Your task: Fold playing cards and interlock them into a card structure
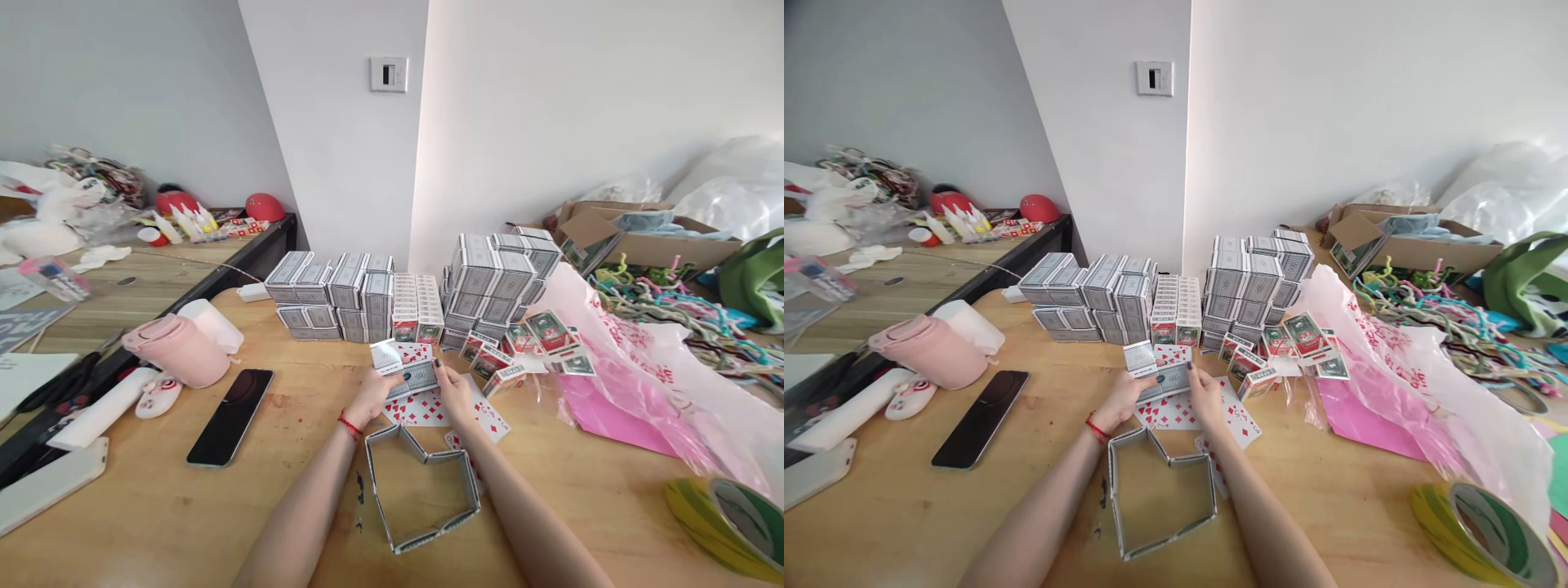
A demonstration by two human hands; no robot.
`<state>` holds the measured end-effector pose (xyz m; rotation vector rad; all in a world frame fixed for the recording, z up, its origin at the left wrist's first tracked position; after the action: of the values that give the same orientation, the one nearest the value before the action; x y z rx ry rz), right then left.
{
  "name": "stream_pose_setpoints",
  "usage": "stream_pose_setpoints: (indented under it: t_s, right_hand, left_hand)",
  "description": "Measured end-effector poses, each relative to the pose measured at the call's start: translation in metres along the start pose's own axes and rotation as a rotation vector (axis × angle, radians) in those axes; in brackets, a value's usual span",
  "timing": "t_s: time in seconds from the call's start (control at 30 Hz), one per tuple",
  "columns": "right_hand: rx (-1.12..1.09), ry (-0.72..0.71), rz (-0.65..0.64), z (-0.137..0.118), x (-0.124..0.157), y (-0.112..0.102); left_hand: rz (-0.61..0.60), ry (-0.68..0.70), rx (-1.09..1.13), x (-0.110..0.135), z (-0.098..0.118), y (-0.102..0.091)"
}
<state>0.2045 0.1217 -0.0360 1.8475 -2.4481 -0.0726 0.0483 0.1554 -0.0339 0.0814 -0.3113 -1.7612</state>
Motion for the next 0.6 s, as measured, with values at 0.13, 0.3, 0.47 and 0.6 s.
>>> stream_pose_setpoints:
  t_s: [0.13,0.3,0.47,0.6]
  right_hand:
    - [-0.452,0.241,-0.265,0.001,0.004,0.027]
    - [-0.732,0.385,-0.509,-0.012,0.020,0.053]
    - [-0.713,0.364,-0.505,-0.011,0.024,0.055]
    - [-0.646,0.287,-0.500,-0.008,0.023,0.055]
  left_hand:
    - [-0.004,-0.048,0.067,-0.001,-0.005,0.000]
    - [-0.003,-0.063,0.111,-0.001,-0.005,0.002]
    - [-0.044,-0.059,0.140,0.000,-0.003,0.006]
    - [-0.012,-0.040,0.125,0.000,-0.004,0.003]
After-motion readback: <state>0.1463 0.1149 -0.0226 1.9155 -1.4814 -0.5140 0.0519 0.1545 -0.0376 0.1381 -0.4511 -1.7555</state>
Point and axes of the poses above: each hand's wrist, its own x-axis away from the middle knuckle, its own y-axis out of the palm, z = x × y, the point moved 8 cm from there along -x, towards the middle knuckle
